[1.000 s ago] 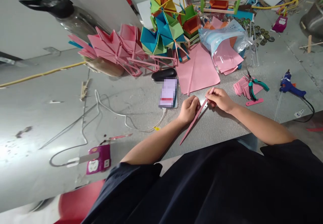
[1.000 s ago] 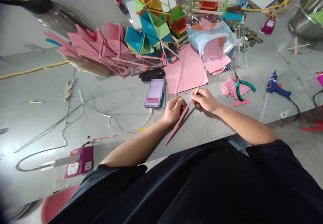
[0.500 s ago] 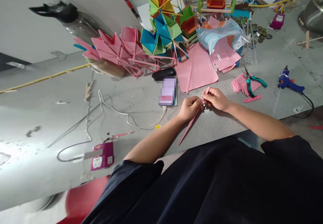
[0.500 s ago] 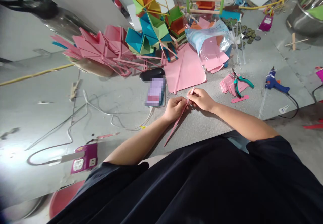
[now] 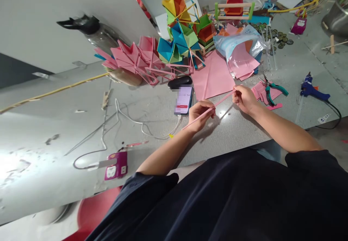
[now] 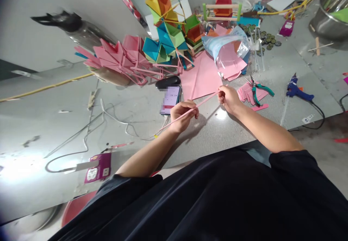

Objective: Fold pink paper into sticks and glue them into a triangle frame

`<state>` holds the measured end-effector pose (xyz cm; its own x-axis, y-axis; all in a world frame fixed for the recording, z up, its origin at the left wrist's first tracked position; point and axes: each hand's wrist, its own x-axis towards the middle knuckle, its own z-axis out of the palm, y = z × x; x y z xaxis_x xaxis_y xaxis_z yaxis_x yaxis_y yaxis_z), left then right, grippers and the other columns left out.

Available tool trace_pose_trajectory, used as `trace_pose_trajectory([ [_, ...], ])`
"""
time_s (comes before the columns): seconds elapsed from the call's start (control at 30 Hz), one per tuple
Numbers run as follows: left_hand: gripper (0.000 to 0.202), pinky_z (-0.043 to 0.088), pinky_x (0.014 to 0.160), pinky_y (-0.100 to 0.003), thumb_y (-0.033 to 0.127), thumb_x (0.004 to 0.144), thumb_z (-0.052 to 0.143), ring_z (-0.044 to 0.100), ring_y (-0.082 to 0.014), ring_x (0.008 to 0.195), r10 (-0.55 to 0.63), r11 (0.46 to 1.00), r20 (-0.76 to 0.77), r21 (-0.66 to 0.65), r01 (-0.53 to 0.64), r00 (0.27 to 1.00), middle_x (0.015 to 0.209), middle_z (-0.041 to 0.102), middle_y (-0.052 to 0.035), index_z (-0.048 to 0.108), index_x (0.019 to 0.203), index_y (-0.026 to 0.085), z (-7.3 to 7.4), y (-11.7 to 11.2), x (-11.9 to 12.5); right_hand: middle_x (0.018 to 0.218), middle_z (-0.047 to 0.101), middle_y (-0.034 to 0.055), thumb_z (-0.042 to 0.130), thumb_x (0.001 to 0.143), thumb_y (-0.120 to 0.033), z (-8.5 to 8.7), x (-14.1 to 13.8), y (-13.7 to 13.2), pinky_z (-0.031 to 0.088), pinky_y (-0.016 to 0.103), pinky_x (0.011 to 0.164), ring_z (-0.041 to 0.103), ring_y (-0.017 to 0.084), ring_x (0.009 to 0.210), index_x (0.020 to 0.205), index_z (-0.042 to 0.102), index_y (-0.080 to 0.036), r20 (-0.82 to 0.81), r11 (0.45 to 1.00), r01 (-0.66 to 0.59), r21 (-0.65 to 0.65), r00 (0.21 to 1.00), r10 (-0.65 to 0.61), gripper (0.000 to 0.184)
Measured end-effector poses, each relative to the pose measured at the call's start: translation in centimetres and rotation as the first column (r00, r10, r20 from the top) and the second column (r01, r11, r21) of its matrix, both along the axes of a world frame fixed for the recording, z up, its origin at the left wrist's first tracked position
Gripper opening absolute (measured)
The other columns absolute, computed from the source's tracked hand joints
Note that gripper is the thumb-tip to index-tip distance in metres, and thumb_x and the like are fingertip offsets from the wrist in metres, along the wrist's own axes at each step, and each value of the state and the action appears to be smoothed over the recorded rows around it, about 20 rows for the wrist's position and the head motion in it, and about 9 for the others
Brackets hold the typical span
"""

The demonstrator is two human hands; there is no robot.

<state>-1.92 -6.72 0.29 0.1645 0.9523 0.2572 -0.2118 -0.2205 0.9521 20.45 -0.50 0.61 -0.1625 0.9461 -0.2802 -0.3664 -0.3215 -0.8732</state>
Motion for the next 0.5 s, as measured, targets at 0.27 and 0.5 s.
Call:
trace_pose_trajectory([
  [0.27,0.042,0.059,0.054,-0.026,0.057,0.087,0.093,0.071,-0.0128,0.060,0.148,0.988,0.106,0.033,-0.153,0.983,0.074,0.071,0.0009,0.068,0.090,0.023,1.4,-1.4,1.0,0.076,0.061,-0.0081,0.088,0.089,-0.033,2.0,-0.5,-2.1,0.051,0.021,0.064,0.056,0.008,0.063,0.100,0.061,-0.026,-0.230,0.988,-0.149,0.040,0.961,0.155,0.030],
  [0.5,0.045,0.056,0.054,-0.019,0.052,0.081,0.100,0.070,-0.0101,0.059,0.263,0.960,0.367,-0.191,-0.205,0.892,0.072,0.073,0.0041,0.068,0.093,0.022,2.1,-3.0,3.3,0.079,0.074,-0.0063,0.106,0.070,-0.048,2.7,-1.2,-4.0,0.056,0.021,0.064,0.064,0.008,0.064,0.091,0.067,-0.023,-0.264,0.946,-0.272,0.177,0.913,0.312,0.051],
])
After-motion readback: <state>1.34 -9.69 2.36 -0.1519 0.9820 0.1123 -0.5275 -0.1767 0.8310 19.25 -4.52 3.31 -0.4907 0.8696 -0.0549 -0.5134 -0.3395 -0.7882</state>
